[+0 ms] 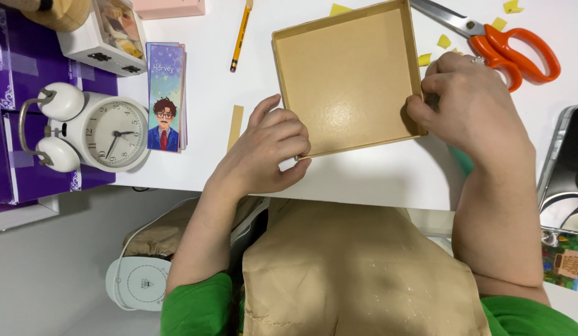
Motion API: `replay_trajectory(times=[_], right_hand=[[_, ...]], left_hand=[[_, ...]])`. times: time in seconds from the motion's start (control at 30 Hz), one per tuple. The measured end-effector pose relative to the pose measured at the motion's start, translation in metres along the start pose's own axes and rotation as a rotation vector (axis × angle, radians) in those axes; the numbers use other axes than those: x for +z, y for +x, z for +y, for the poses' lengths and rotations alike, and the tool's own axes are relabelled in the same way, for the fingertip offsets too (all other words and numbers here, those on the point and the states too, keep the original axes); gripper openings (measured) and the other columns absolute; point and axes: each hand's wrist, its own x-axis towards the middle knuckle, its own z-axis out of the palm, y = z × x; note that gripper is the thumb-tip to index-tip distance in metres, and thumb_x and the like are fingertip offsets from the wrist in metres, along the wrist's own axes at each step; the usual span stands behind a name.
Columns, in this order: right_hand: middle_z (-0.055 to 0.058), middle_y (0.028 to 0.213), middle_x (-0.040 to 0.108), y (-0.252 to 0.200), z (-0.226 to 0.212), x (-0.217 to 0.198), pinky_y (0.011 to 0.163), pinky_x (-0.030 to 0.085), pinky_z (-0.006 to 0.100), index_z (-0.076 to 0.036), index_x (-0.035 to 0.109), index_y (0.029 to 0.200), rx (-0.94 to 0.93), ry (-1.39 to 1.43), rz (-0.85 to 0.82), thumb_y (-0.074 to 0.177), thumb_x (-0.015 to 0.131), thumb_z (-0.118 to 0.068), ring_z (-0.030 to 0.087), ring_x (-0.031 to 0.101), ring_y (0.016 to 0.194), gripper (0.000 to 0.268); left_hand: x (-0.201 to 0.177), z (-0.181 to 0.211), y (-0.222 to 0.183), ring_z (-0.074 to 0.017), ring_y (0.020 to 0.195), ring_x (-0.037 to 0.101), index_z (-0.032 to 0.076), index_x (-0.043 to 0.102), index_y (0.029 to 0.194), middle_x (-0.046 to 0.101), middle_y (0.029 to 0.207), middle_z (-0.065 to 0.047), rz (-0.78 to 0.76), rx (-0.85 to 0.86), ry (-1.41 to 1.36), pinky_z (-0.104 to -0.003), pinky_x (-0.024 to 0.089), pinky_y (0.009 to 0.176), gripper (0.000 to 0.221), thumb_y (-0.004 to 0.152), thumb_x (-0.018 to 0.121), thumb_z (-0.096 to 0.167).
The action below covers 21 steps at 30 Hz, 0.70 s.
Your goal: Assembling a cardboard box by folding the sides and securing them with adhesive strips.
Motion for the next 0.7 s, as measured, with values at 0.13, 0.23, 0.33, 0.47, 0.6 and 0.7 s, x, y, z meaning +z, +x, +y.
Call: replay_trajectory(times=[0.13,0.23,0.33,0.47,0.6,0.7], right_hand=[[0.003,0.099,0.066,0.0,-0.002,-0.005,0.056,0.037,0.044,-0.003,0.073,0.071,0.022,0.018,-0.025,0.09,0.062,-0.022,0.027,0.058,0.078,0.029],[0.002,0.101,0.066,0.0,-0.004,-0.009,0.066,0.037,0.044,-0.002,0.073,0.07,0.056,0.021,-0.045,0.09,0.061,-0.024,0.026,0.059,0.081,0.032],[0.005,0.1,0.068,-0.001,-0.006,-0.014,0.059,0.043,0.042,0.001,0.071,0.069,0.095,0.061,-0.048,0.087,0.061,-0.021,0.028,0.06,0.077,0.03],[0.007,0.102,0.067,-0.003,-0.003,-0.015,0.062,0.043,0.044,0.001,0.065,0.071,0.098,0.049,-0.024,0.089,0.062,-0.024,0.029,0.059,0.085,0.03],[0.009,0.105,0.068,-0.004,-0.005,-0.017,0.062,0.047,0.047,0.0,0.065,0.077,0.114,0.022,-0.002,0.09,0.066,-0.025,0.032,0.061,0.091,0.028],[0.009,0.1,0.066,-0.005,-0.004,-0.015,0.065,0.046,0.046,-0.001,0.063,0.079,0.105,0.024,0.01,0.092,0.064,-0.025,0.031,0.059,0.095,0.027]], left_hand=[[-0.003,0.001,0.002,-0.0241,0.098,0.057,0.012,0.058,0.08,0.055,0.084,0.001,-0.006,-0.014,0.018,-0.055,0.028,0.116,0.018,0.091,0.072,0.008],[-0.005,-0.001,0.003,-0.0232,0.102,0.06,0.012,0.063,0.085,0.056,0.086,0.0,-0.022,-0.016,0.006,-0.058,0.026,0.117,0.013,0.092,0.074,0.013],[-0.005,-0.003,0.004,-0.024,0.111,0.062,0.013,0.065,0.09,0.058,0.089,0.0,-0.052,-0.011,-0.007,-0.059,0.023,0.119,0.015,0.095,0.076,0.023],[-0.006,-0.003,0.005,-0.0239,0.123,0.063,0.012,0.069,0.1,0.067,0.097,0.001,-0.067,-0.02,-0.016,-0.056,0.022,0.121,0.017,0.099,0.07,0.029],[-0.008,-0.002,0.007,-0.0228,0.123,0.062,0.011,0.069,0.103,0.071,0.102,0.002,-0.075,-0.023,-0.035,-0.053,0.028,0.119,0.019,0.099,0.068,0.029],[-0.008,-0.003,0.006,-0.0224,0.122,0.063,0.011,0.069,0.101,0.071,0.103,0.002,-0.041,-0.011,-0.032,-0.051,0.033,0.116,0.018,0.1,0.068,0.03]])
